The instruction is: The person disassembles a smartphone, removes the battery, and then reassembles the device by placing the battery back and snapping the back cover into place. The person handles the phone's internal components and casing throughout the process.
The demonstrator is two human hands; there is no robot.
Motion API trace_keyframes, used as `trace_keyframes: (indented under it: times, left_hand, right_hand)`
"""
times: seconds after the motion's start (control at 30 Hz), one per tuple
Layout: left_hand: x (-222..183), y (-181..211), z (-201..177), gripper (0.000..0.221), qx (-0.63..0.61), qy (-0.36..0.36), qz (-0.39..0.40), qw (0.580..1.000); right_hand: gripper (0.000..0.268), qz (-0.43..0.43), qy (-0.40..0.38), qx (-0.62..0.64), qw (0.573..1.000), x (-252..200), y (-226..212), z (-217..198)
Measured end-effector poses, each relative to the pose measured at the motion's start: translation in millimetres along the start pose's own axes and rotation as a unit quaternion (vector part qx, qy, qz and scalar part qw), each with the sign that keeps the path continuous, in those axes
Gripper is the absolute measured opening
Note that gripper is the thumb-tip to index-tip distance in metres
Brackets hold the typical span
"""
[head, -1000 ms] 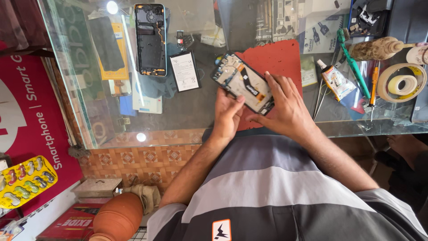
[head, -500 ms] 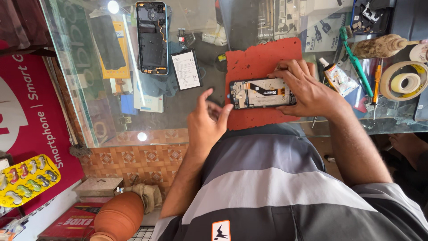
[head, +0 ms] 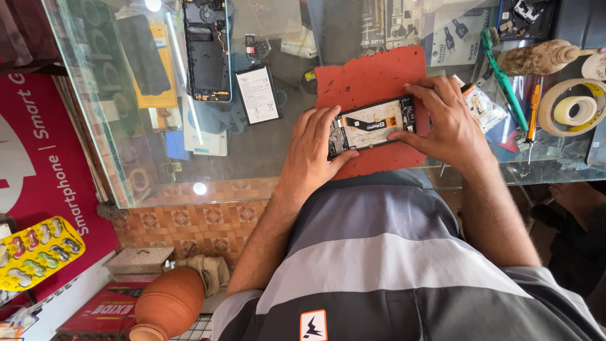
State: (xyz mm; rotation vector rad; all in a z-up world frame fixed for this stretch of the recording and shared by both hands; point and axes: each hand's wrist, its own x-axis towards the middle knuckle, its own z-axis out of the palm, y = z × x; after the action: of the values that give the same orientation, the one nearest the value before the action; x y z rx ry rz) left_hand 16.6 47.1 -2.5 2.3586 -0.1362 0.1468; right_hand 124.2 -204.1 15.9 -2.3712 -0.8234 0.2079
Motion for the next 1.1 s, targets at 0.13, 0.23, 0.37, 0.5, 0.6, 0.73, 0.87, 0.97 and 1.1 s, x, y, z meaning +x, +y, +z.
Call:
trace_keyframes:
  times: [0.13,0.23,0.37,0.5,0.6,0.73,0.87,0.97,1.1]
  left_hand:
    - [1.4,2.0,-0.8,0.075,0.025,-0.009,0.010,1.000]
    - [3.7,3.3,-2.0,0.069,0.037,-0.013,0.019,0.999]
    - [5.9,4.9,-3.2,0.067,0.053,-0.024,0.026,0.998]
    - [7.7,8.6,-3.4,0.065,0.055,-0.034,0.016,0.998]
    - [7.7,8.6,-4.0,0.064,0.053,-0.024,0.020,0.998]
    - [7.5,9.2,-4.0,0.066,0.059,-0.024,0.017,0.998]
    - [8.6,8.9,-4.4,0.065,0.059,-0.027,0.016,0.998]
    - [11.9,10.4,-5.6,0.065,0.056,-0.034,0.010,0.998]
    - [16.1,13.4,-10.9,0.065,0.047,-0.035,0.003,0.998]
  right_hand:
    - [0.058,-0.007,0.056,0.010,0.998,-9.2,-0.8,7.3]
    - [0.036,-0.015,0.088,-0.014,0.996,-19.6,-7.9,12.0]
    - [0.026,-0.045,0.115,-0.064,0.990,-23.5,-16.1,20.3]
    - [0.030,-0.076,0.112,-0.121,0.983,-19.5,-21.0,21.8]
    - [0.031,-0.068,0.114,-0.122,0.984,-17.6,-21.8,22.1]
    - [0.026,-0.046,0.123,-0.102,0.986,-17.0,-21.5,25.5]
    - [0.024,-0.027,0.120,-0.086,0.989,-18.7,-19.6,28.5]
    - [0.025,-0.028,0.121,-0.078,0.989,-17.8,-17.3,28.6]
    - [0.021,-0.022,0.129,-0.058,0.990,-18.9,-13.1,30.8]
